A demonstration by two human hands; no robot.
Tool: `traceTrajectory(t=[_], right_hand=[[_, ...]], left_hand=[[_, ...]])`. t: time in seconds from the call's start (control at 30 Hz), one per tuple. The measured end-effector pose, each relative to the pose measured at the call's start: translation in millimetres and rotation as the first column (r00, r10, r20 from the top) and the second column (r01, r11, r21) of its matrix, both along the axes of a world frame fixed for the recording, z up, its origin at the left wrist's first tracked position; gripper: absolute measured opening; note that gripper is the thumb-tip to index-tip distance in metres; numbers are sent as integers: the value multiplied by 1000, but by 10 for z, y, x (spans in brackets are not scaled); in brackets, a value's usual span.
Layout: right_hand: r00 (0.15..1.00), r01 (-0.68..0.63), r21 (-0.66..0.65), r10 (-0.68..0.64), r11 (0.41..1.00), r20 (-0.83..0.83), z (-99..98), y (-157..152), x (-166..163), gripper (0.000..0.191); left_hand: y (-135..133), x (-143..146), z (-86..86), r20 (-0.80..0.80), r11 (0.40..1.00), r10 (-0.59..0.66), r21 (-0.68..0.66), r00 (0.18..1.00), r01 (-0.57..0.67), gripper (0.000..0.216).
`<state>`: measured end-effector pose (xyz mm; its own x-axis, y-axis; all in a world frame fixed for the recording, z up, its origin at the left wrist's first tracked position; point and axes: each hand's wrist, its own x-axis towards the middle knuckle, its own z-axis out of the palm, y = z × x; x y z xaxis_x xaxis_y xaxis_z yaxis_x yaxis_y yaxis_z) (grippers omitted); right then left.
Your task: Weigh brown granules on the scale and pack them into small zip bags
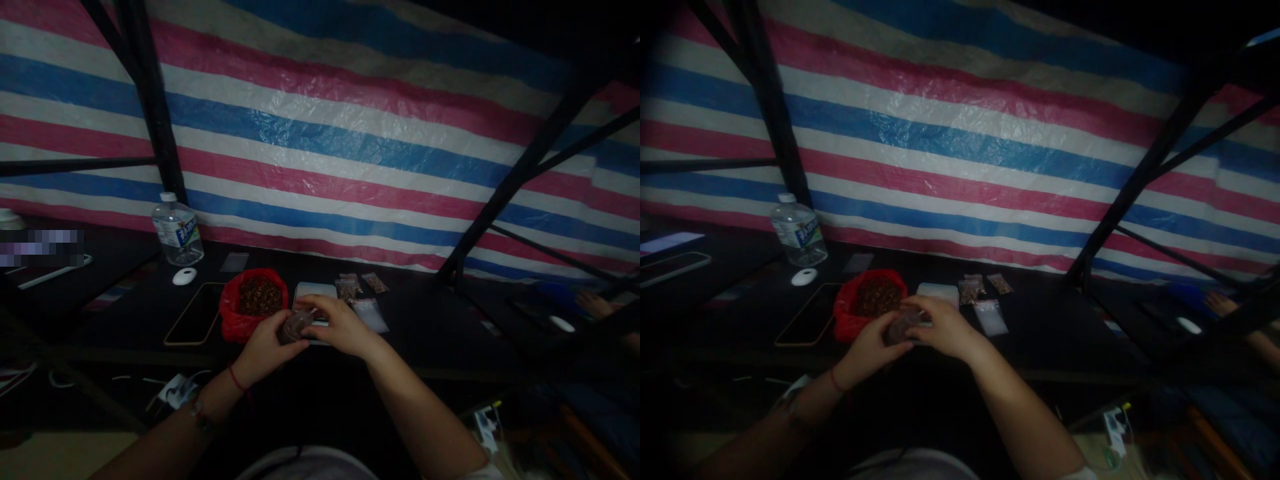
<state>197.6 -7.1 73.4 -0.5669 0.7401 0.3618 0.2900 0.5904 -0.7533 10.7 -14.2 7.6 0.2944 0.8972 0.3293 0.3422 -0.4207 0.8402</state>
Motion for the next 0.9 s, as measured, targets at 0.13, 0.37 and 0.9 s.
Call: traceTrajectory(t=[0.13, 0.37, 0.9], right_hand=[[1000, -13, 23, 13, 1000, -22, 62, -53, -8, 56], [994, 19, 77, -27, 997, 104, -33, 75, 106, 62], [869, 467, 234, -492, 853, 59, -699, 793, 188, 55]], left_hand=[[3, -6, -7, 105, 999, -40, -31, 994, 44, 44], [105, -58, -35, 268, 988, 42, -157, 963, 0, 39], [-18, -40, 34, 783, 584, -3, -503, 622, 637, 53]])
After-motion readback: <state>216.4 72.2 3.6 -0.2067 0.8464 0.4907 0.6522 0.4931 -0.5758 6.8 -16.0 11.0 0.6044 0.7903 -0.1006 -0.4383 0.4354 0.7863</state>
